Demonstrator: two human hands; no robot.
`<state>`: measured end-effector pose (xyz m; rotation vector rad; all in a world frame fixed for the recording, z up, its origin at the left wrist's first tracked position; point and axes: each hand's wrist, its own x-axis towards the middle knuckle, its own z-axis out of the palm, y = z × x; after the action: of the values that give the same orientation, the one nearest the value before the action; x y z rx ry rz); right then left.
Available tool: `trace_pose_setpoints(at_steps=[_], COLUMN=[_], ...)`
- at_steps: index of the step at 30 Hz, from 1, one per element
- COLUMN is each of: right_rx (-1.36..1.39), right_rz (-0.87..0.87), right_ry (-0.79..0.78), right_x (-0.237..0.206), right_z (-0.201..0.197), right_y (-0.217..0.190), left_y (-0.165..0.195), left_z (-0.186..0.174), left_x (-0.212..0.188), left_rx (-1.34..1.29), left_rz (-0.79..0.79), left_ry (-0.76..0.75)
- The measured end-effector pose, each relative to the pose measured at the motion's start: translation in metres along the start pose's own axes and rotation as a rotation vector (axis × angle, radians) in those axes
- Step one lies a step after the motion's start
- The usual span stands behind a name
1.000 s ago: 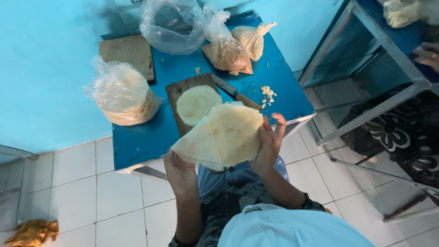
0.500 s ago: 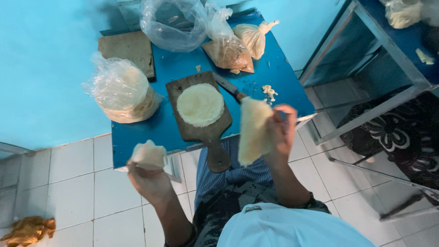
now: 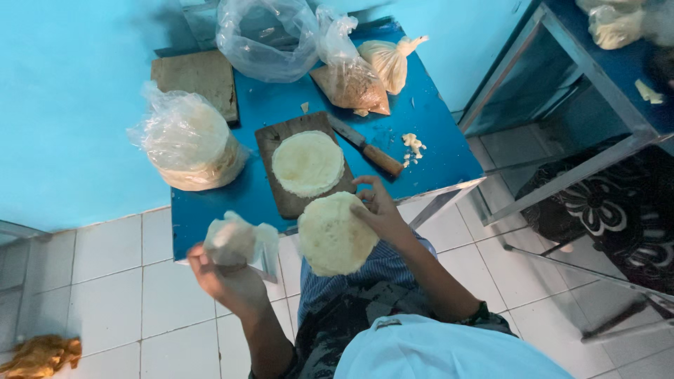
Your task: The person sits at a blue table and peels thin round wrappers apart one at a time from a plastic-wrapped stack, smoothing each sheet and placing it on a wooden board. At the end the person uses a knife to trim the edge of the stacked round sheets on the board.
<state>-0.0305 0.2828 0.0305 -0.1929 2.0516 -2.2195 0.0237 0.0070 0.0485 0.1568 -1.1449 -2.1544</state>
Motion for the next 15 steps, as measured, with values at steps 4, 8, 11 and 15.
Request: trace_pose_setpoints(at_steps=[4, 8, 11, 15], right_rx=[-0.603, -0.765, -0.938, -0.298], right_rz=[-0.188, -0.184, -0.41, -0.428], right_ry=[0.113, 0.095, 0.162, -0.148], right_x=[-0.007, -0.008, -0.004, 0.005], right_z=[0.011, 0.015, 0.017, 0.013], right_y=[-0.016, -0.036, -0.047, -0.07], left_y=[-0.009, -0.014, -0.011, -0.001], left_z=[0.008, 0.024, 0.041, 0.068], left_x=[0.003, 0.013, 0.021, 0.028], left_rx=[0.012, 0.031, 0.103, 0.153], left_rz=[0.002, -0.146, -0.253, -0.303], left_ry=[-0.17, -0.331, -0.483, -0.82])
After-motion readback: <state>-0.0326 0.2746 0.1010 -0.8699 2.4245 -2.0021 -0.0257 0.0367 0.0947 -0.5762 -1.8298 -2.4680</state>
